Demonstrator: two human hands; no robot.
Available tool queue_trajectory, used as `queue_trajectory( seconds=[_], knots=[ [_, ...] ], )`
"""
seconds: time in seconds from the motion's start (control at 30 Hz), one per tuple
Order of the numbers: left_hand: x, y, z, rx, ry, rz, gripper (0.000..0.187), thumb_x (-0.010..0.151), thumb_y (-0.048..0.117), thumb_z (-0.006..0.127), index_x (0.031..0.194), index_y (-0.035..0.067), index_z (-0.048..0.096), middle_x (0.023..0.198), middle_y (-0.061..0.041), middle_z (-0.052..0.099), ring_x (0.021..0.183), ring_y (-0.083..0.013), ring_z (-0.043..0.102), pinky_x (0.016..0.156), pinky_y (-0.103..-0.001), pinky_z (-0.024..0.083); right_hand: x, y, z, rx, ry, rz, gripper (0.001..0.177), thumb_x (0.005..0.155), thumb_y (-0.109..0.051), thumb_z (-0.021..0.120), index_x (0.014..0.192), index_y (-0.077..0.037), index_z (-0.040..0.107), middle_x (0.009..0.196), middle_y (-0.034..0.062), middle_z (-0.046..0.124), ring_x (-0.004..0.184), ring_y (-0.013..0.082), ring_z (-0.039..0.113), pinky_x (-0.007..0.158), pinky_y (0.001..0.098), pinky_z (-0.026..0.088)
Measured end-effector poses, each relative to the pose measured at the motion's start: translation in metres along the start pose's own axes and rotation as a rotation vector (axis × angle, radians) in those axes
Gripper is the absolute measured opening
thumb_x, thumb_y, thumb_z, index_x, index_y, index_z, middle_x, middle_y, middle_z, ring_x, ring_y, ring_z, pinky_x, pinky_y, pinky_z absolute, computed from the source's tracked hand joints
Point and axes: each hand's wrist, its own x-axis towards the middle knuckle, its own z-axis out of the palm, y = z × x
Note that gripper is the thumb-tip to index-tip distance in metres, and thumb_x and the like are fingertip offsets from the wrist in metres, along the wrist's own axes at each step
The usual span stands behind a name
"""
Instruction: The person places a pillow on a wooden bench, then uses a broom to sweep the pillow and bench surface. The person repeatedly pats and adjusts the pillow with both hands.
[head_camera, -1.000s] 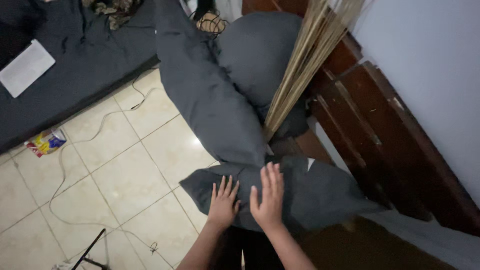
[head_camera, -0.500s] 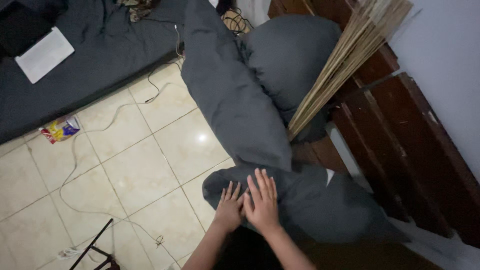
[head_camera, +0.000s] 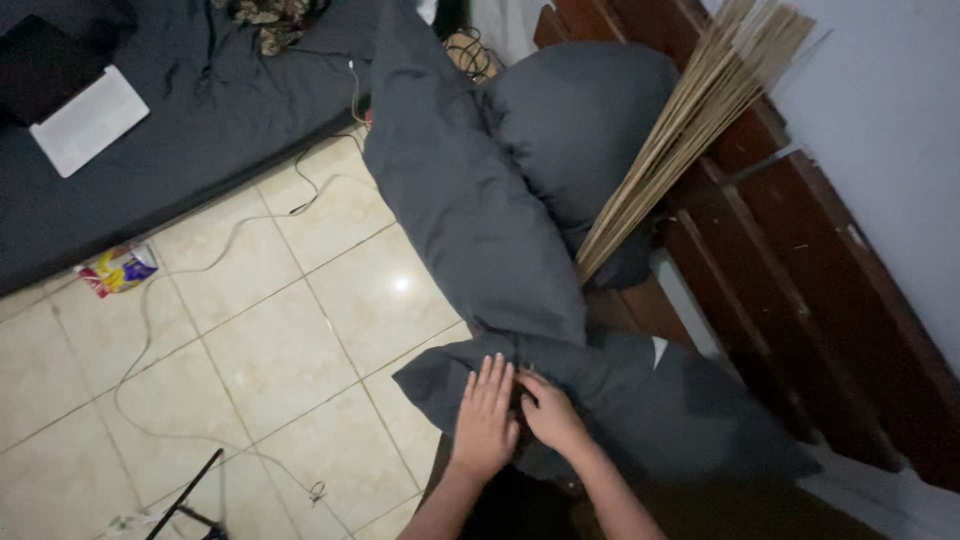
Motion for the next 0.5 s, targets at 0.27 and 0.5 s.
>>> queue_trajectory(
  seconds=[0.27,0.5],
  knots=[
    [0.037,0.042,-0.007,-0.052,0.236,0.146,0.067,0.083,0.005,0.064,0.148,0.001,0.048,0.154,-0.021,0.049,0.148,-0.0383,0.042,0.124,-0.052,0.033,-0.066,0.012,-0.050,-0.628,0.635,-0.101,0.063,0.097,-0.025,0.060,0.153,-0.003,0.042,0.161,0.0202,0.037,0.153,0.0384,0.030,0.117,0.0647,0.021],
    [0.043,0.069,0.044,0.024,-0.182,0.418,0.072,0.092,0.025,0.066,0.155,0.005,0.038,0.162,-0.019,0.034,0.152,-0.0391,0.026,0.122,-0.053,0.020,-0.065,0.066,-0.079,-0.341,0.667,-0.177,0.058,0.101,-0.022,0.054,0.156,-0.011,0.040,0.168,0.0178,0.029,0.157,0.0332,0.024,0.126,0.0582,0.023]
  ],
)
